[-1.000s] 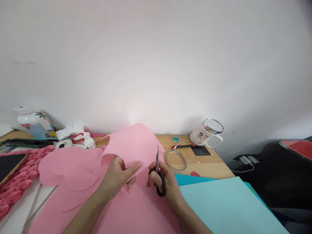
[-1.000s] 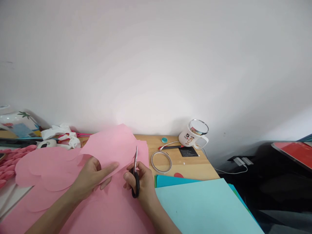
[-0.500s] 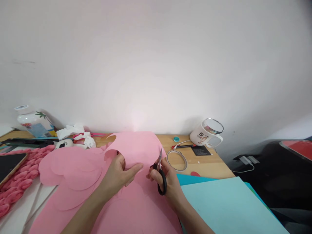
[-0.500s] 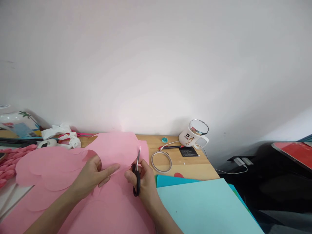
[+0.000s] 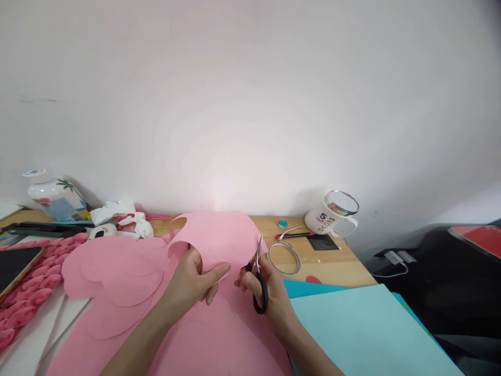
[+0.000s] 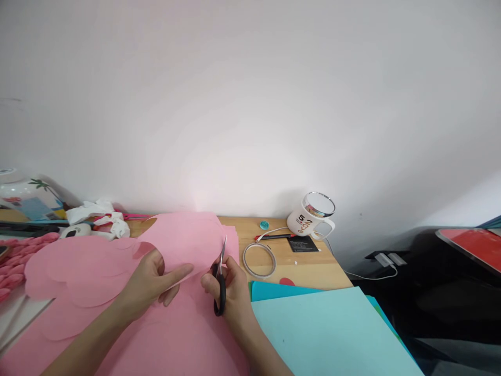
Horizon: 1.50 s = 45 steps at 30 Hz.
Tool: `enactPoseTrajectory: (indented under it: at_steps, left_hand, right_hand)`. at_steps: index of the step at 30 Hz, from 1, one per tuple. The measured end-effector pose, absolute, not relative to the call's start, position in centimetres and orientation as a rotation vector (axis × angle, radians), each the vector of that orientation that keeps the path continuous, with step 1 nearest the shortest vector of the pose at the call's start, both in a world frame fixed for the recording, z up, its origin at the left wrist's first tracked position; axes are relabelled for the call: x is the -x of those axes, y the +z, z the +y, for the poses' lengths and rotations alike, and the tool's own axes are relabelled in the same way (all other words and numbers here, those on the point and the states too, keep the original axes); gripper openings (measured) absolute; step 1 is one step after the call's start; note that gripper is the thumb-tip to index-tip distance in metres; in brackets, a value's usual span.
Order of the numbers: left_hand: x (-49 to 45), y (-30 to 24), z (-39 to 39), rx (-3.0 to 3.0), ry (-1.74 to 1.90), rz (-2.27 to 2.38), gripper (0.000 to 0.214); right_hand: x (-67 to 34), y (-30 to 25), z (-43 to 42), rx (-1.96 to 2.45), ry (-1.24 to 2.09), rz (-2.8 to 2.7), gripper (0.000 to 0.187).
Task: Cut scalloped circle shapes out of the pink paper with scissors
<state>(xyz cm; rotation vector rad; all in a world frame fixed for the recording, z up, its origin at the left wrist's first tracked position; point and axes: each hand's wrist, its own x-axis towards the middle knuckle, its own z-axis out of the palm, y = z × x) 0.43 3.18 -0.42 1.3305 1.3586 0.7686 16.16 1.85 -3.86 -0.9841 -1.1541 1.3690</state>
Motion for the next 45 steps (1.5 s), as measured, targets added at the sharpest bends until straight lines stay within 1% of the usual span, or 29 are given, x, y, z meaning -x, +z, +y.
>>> enactPoseTrajectory:
  at_steps: [6,13,23,28,33,35,40,42,45]
  left_hand:
    - [-0.7,0.3,3.0,-1.292,0.803,1.326,0.031]
    - [-0.7,0.3,3.0,-1.280,0.813,1.350,0.037]
    - [-0.4,0.0,3.2,-1.333,0.848,1.313,0.039]
    - [-0.5,-0.1,3.1,-1.280,0.885,1.377,0.047]
    - [-0.4,-0.3,3.1,-1.245,0.928,1.364,0.049]
    - [-0.5,-0.3,3.2,-1.230,0.962,1.330,0.046]
    - [-0.5,0.3,3.4,-1.175,1.079,1.071,0.024]
    - [-0.2,0.5,3.5,-1.102,1.088,0.957,0.023]
    - [0.4,0.5,3.6,-0.860,1.102,0.929,0.035]
  right_hand:
    - [-16.1,-3.9,1.8,1.004,1.355,-1.144,0.024]
    - [-16.1,-4.0,1.9,0.990,1.381,-1.113,0.020]
    - [-15.9,-4.0,1.9,1.007,1.423,-1.042,0.014]
    - [-15.9,-4.3,1.9,1.002,1.438,-1.039,0.011]
    - [-15.9,-4.7,1.9,0.996,1.460,-1.006,0.011]
    - [-15.9,-4.9,1.9,1.017,1.461,-1.006,0.011]
    - [-15.9,-4.9,1.8,1.037,1.463,-1.022,0.010]
    - [-15.8,-4.8,1.8,1.041,1.467,-1.016,0.009]
    - [-15.6,-4.5,1.8,1.064,1.471,-0.986,0.008]
